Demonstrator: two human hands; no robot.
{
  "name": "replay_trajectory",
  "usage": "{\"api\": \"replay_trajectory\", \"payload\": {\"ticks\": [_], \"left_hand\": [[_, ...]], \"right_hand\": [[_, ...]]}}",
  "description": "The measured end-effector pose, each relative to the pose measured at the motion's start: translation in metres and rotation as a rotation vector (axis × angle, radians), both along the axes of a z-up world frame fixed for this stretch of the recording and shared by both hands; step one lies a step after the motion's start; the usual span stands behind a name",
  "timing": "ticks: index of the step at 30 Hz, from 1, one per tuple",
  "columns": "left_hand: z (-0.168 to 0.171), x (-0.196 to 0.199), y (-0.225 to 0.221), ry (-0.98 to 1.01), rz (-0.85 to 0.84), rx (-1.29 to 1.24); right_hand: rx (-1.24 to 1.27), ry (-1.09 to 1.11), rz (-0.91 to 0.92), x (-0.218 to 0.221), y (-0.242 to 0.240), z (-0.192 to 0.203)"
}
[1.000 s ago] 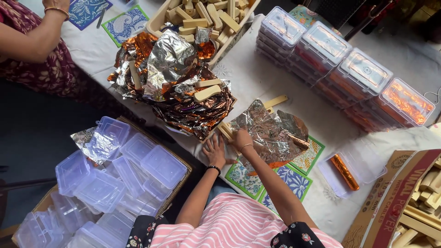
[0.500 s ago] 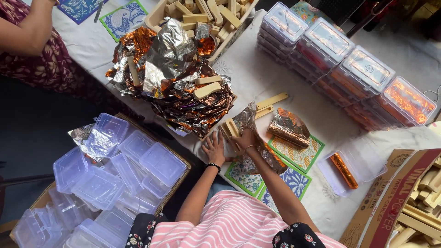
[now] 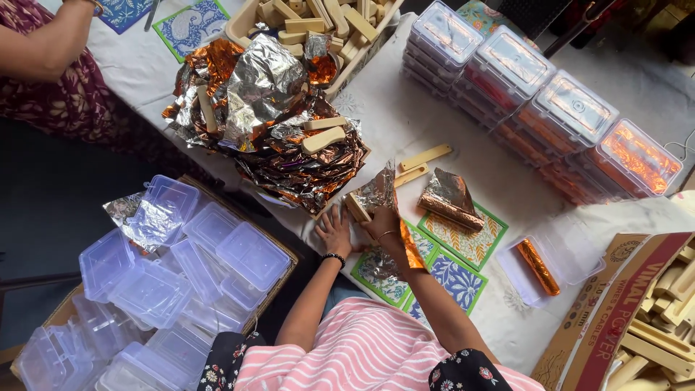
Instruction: The recorder is wrapping wooden blocks in colored foil and organizing them.
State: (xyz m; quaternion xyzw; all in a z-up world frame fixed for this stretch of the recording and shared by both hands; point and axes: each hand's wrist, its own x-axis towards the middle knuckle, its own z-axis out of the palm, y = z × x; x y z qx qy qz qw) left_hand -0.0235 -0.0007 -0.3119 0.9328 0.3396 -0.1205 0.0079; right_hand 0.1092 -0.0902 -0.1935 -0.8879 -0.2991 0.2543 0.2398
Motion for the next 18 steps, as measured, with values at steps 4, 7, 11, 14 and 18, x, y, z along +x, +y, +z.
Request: {"api": "replay_trajectory", "payload": {"ticks": [4,7,11,14,18], "left_hand": [[0.075,-0.002,0.002,-0.002,0.038,-0.208],[0.141,-0.001,0.0,-0.002,0.128,-0.445],[0.166,-0.003,-0.012,0.012,0.11,-0.439],[0.156,-0.004,-0.048,-0.128,0.018,-0.296],[0.174,-0.016,-0.125,-0.528,-0.257,-0.3]], "right_hand": [[0.2,0.259,-0.134,0.014,-0.036,-0.096],[0.216,0.294,-0.216,0.014,-0.087,-0.082],[0.197,0.569,-0.436,-0.004,-0.165,-0.044],[0.457,1.047,-0.711,-0.018,-0.206,-0.015],[1.117,1.349,-0.992,-0.039,-0.238,0.007]]}}
